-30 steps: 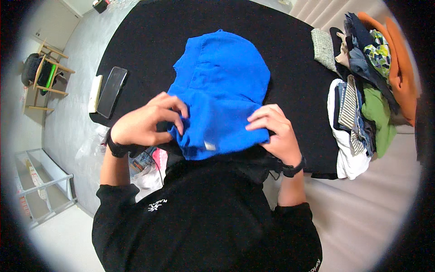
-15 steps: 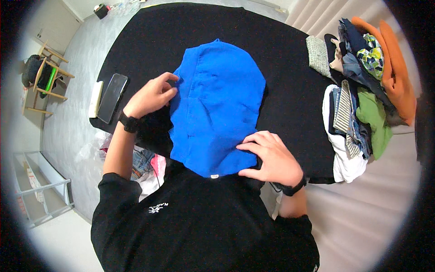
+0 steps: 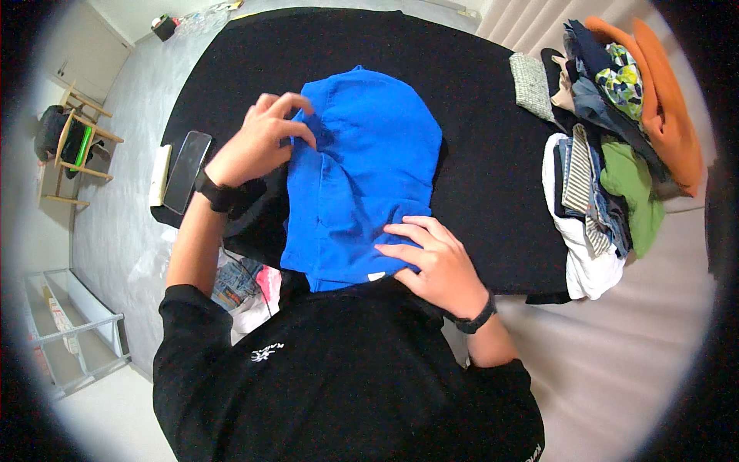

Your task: Folding various items of clothing, including a sweatshirt, camisole, and jeans, and placing them on a stack.

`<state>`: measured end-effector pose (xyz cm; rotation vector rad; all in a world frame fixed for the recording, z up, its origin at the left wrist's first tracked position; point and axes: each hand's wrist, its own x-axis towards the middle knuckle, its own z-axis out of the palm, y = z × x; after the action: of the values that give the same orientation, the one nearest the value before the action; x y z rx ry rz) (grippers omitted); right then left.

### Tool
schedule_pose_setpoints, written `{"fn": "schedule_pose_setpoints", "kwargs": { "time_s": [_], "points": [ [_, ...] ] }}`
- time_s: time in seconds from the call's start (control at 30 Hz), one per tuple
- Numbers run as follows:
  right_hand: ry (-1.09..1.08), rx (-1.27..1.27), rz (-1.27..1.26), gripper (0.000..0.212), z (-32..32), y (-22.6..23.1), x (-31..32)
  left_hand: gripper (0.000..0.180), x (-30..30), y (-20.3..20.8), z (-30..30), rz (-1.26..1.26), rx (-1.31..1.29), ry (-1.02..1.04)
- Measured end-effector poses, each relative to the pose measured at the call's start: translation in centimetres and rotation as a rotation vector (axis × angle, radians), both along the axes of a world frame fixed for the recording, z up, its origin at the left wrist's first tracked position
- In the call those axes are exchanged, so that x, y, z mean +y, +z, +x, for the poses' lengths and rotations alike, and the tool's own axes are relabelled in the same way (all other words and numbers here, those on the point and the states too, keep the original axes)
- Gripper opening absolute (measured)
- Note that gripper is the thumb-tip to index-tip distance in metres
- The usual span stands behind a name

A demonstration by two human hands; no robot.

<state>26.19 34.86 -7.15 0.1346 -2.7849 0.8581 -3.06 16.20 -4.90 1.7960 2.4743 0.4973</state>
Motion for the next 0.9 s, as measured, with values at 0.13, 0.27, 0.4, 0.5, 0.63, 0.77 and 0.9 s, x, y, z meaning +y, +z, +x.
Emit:
{"fn": "schedule_pose_setpoints", "kwargs": {
  "time_s": [0.13,0.27,0.4,0.5,0.63,0.77,0.9],
  "points": [
    [0.056,0.007,-0.238,0.028,-0.1,1.8,3.1,0.034,2.0,5.3,-0.7,0.262,-0.049,-0.196],
    [-0.216,0.089,-0.536,0.022,1.3,3.4,6.5,0.020,4.0,10.1,0.1,0.521,-0.224,-0.243],
    [-0.687,0.413,-0.997,0.033,1.1,3.9,9.2,0.017,5.2,13.6,0.6,0.599,-0.190,-0.236],
    [-0.578,0.590,-1.135,0.031,0.2,4.7,10.4,0.018,4.9,15.4,0.9,0.590,-0.245,-0.183],
    [-0.584,0.636,-1.159,0.030,0.6,7.0,10.1,0.019,2.1,17.4,2.4,0.685,-0.487,-0.051],
    [-0.417,0.750,-1.125,0.032,0.5,10.6,10.1,0.043,-0.7,20.1,2.1,1.227,-0.510,0.126],
    [-0.314,0.692,-1.076,0.033,-4.2,13.4,14.2,0.045,0.4,20.7,-2.4,1.138,-0.369,0.151]
  ]
}}
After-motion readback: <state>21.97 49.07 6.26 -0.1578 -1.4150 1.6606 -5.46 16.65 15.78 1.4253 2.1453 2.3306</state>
